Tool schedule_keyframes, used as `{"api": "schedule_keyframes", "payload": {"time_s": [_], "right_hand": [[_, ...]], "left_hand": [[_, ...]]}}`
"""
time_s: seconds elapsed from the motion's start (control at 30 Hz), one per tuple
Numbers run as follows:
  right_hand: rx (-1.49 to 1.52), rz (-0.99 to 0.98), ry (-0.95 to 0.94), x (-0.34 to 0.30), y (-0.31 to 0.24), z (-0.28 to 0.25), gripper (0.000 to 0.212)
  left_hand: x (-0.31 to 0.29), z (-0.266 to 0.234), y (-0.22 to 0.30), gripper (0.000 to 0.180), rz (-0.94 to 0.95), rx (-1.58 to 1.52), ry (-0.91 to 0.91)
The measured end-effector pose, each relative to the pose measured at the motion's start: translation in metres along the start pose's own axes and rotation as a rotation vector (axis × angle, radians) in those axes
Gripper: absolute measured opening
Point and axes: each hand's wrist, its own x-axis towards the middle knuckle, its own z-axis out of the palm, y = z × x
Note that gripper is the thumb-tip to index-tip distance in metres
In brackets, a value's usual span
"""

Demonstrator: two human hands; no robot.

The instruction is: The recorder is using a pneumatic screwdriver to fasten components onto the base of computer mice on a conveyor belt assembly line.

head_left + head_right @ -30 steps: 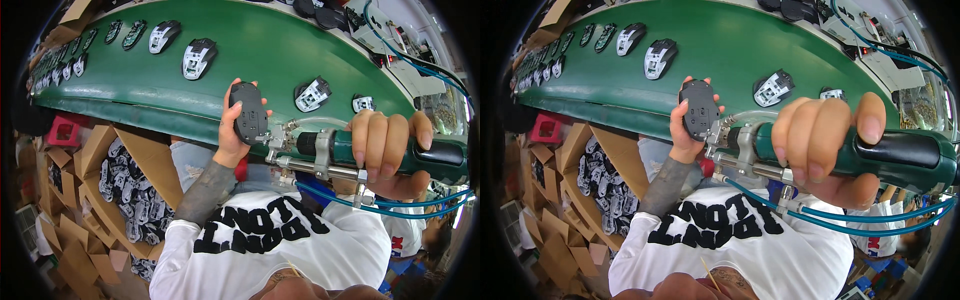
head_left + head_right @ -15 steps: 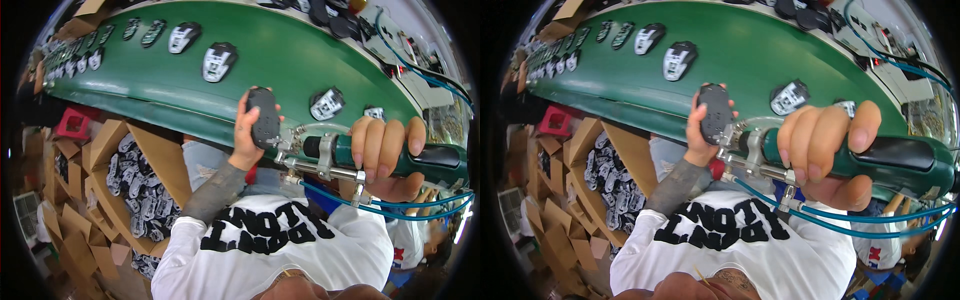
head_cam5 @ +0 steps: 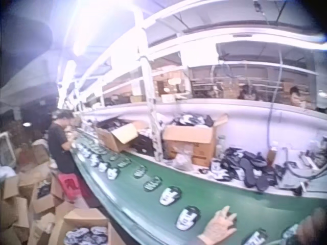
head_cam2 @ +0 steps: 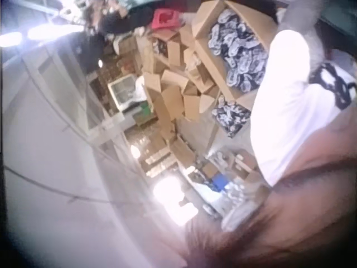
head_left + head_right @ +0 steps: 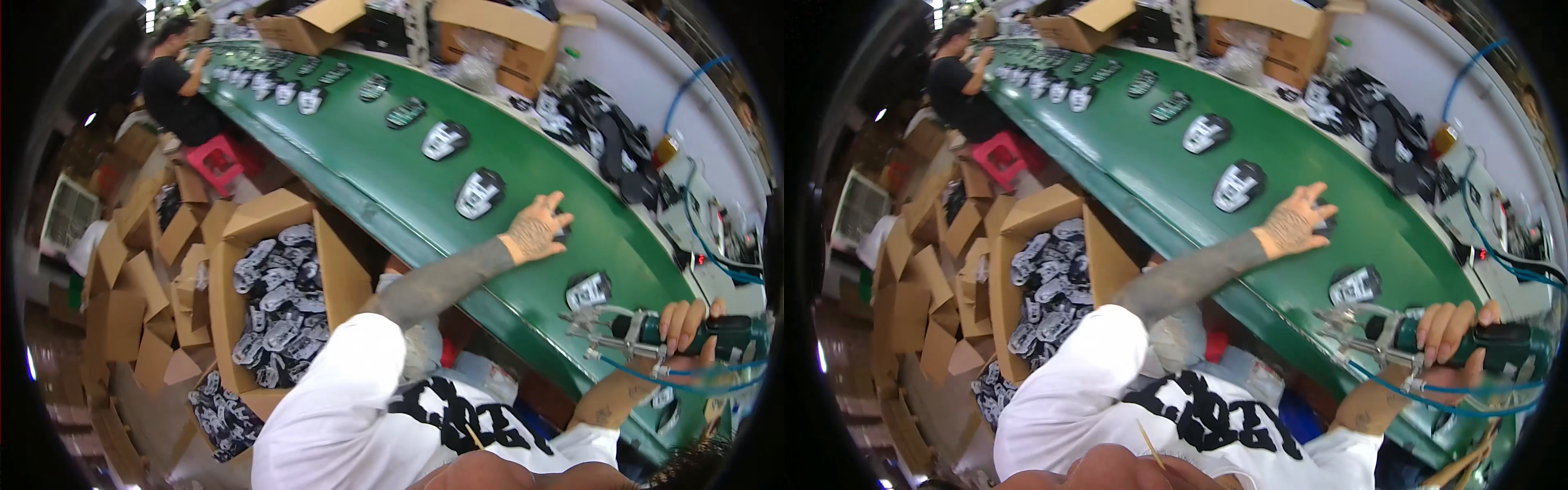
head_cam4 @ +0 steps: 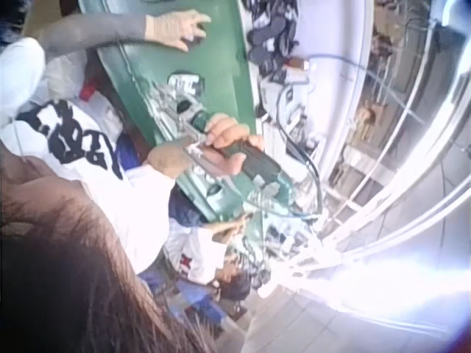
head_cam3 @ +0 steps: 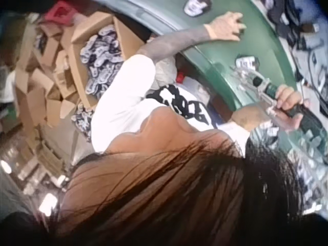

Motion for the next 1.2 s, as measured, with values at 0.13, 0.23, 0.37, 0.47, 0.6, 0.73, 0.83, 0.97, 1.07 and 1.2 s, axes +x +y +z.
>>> {"api": "schedule_keyframes", "payload": {"time_s": [0.13, 0.23, 0.37, 0.47, 0.6, 0.73, 0.83, 0.97, 1.07, 1.2], "right_hand": [[-0.133, 0.033, 0.019, 0.001, 0.001, -0.005, 0.032], [-0.099, 0.015, 0.010, 0.009, 0.011, -0.003, 0.031], [-0.112, 0.043, -0.018, 0.015, 0.020, -0.004, 0.032], [-0.113, 0.051, -0.026, 0.010, 0.016, -0.005, 0.032], [-0.129, 0.090, -0.030, 0.004, 0.009, -0.002, 0.034], [-0.112, -0.001, -0.019, 0.004, 0.013, 0.007, 0.033], [-0.039, -0.069, 0.014, 0.010, 0.024, 0.021, 0.035], [-0.017, -0.115, 0.069, 0.009, 0.044, 0.021, 0.033], [-0.066, -0.131, 0.104, 0.007, 0.048, 0.019, 0.034], [-0.103, -0.072, 0.123, 0.008, 0.050, 0.012, 0.034]], "left_hand": [[-0.019, 0.016, 0.005, 0.080, -0.169, -0.103, 0.005], [-0.012, 0.012, -0.005, 0.080, -0.167, -0.047, -0.012], [-0.012, -0.008, -0.012, 0.064, -0.181, -0.141, -0.048], [-0.004, -0.048, -0.031, 0.055, -0.131, 0.090, 0.113], [-0.041, -0.052, -0.058, 0.045, -0.274, 0.277, 0.074], [-0.045, -0.072, -0.036, 0.042, -0.116, 0.002, 0.228], [-0.066, -0.073, -0.003, 0.037, -0.739, -1.378, 0.632], [-0.095, -0.058, 0.040, 0.044, -0.837, -2.112, 0.444], [-0.101, -0.041, 0.055, 0.048, -0.878, -2.318, 0.304], [-0.097, -0.043, 0.053, 0.053, -0.763, -2.278, 0.268]]}}
